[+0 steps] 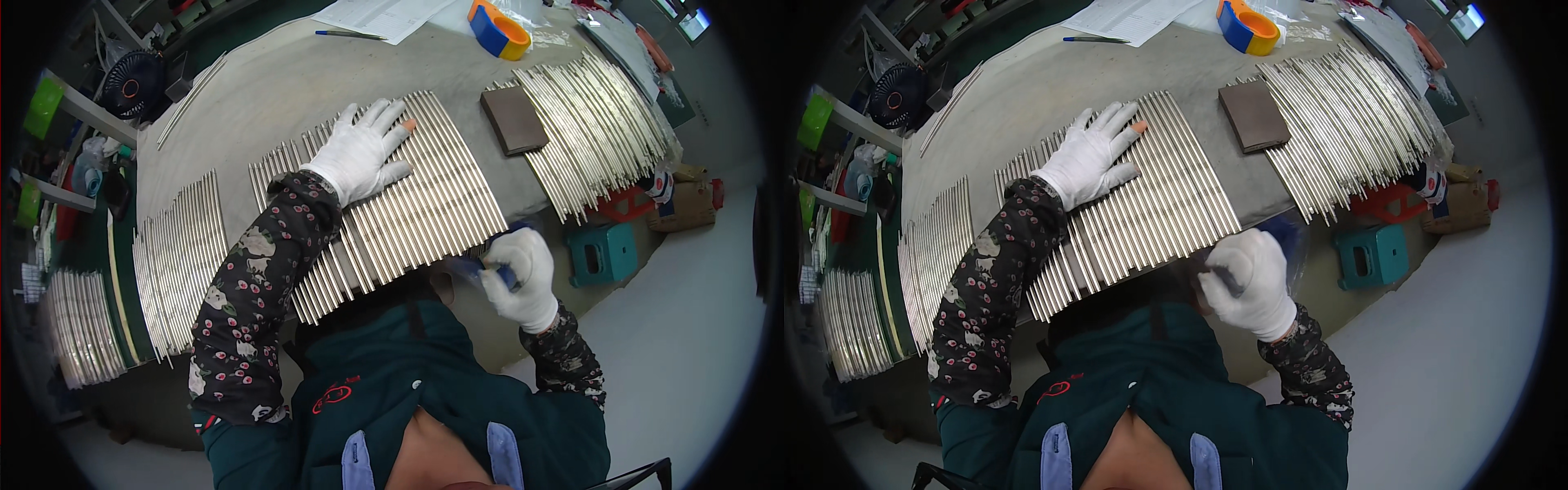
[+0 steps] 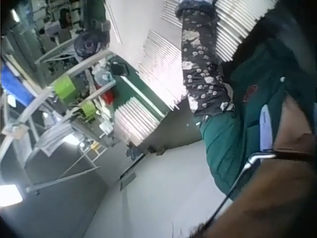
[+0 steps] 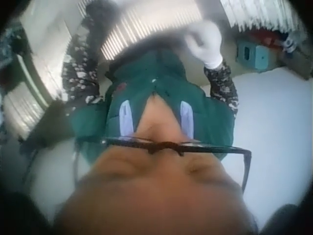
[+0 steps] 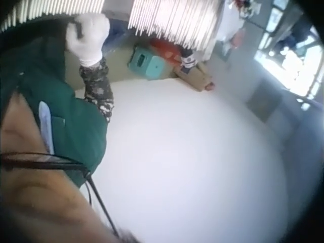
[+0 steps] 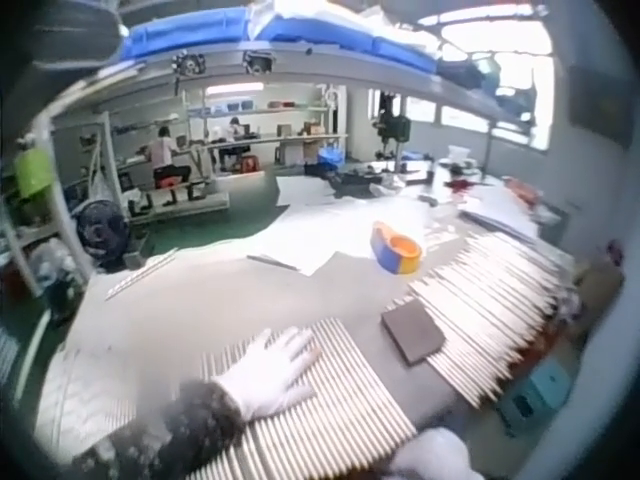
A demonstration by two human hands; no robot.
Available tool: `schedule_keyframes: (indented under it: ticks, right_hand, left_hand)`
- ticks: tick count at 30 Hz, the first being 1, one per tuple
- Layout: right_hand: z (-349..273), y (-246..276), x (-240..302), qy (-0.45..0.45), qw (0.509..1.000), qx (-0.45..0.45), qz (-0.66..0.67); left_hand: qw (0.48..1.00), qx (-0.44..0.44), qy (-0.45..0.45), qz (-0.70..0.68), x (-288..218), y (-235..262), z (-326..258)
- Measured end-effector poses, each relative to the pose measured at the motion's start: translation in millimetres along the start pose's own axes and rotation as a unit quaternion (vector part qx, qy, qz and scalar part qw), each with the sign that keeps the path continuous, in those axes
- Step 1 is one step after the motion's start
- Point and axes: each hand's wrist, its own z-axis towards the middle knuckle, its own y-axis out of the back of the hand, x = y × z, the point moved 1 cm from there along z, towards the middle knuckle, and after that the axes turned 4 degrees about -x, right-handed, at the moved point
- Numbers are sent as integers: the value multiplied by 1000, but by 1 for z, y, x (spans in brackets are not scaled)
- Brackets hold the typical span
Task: Manually sanding a bundle of thin metal rods using a sanding block at a manufacturing workbench.
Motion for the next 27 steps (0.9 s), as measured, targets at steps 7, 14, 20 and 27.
schedule_keyframes:
  ticks: [7,14,20,27]
  right_hand:
    - [3,-30,18,37,984,146,92]
    - [6,-37,15,16,984,142,108]
    - [8,-40,20,20,982,155,107]
    - [10,-42,29,41,973,189,127]
  left_hand:
    - [989,-29,141,-36,9,-6,11]
    - [990,-18,131,-49,11,-6,5]
    - [992,-5,122,-23,16,-4,-4]
    - [992,-17,123,-25,16,1,-10]
